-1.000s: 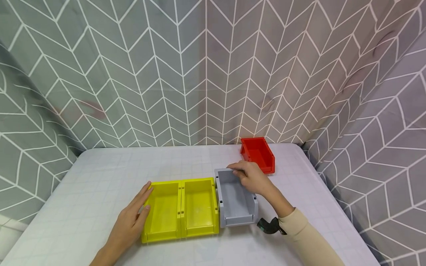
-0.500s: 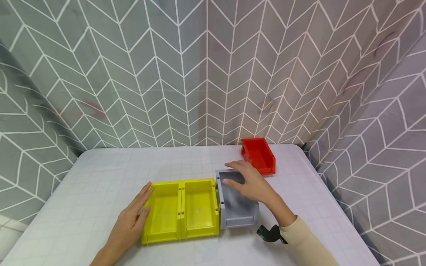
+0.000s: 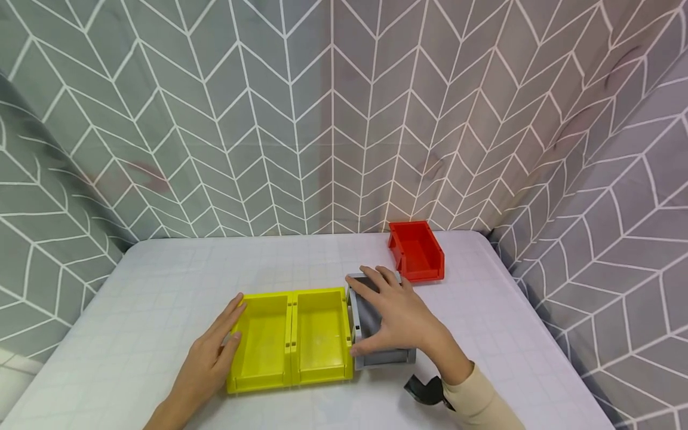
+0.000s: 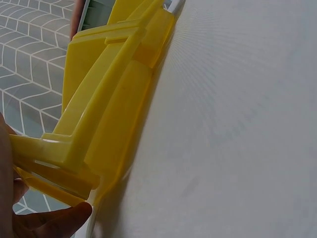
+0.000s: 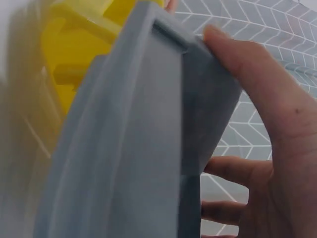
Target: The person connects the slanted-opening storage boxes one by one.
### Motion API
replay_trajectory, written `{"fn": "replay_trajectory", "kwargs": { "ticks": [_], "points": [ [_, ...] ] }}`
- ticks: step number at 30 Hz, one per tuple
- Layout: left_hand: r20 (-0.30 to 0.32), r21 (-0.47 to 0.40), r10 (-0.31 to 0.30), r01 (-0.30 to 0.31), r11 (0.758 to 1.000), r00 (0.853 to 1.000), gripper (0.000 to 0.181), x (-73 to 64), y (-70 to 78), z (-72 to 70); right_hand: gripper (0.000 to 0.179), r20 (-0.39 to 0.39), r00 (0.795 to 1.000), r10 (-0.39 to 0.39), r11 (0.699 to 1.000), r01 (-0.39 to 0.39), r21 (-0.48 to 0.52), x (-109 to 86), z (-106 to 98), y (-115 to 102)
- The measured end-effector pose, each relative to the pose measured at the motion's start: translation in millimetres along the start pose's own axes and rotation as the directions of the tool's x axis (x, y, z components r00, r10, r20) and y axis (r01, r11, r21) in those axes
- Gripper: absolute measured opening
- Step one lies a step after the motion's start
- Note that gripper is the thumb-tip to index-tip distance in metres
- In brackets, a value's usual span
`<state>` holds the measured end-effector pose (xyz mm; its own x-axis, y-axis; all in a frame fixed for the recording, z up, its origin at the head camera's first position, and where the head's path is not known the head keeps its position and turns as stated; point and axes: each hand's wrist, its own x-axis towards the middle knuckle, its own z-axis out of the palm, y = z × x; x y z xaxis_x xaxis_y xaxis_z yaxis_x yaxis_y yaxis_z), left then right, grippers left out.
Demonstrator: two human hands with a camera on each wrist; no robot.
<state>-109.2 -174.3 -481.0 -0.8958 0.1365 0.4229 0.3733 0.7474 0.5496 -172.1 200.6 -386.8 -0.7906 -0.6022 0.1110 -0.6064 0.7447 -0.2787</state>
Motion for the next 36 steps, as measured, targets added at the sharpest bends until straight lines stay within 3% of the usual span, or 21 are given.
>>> {"fn": "replay_trajectory", "kwargs": {
  "ticks": [8,36],
  "points": [
    [-0.005,0.005,-0.002,0.002,1.0,1.0,0.057,0.4,-1.6,-0.1,0.111,-0.039,0.999,0.018,1.0,-0.018,-0.018,3.9,6.3,-3.6],
    [-0.01,0.001,-0.015,0.015,1.0,1.0,0.056,-0.9,1.1,2.8,0.108,-0.019,0.999,0.038,0.999,-0.038,-0.009,2.5,14.2,-3.0]
  ]
}}
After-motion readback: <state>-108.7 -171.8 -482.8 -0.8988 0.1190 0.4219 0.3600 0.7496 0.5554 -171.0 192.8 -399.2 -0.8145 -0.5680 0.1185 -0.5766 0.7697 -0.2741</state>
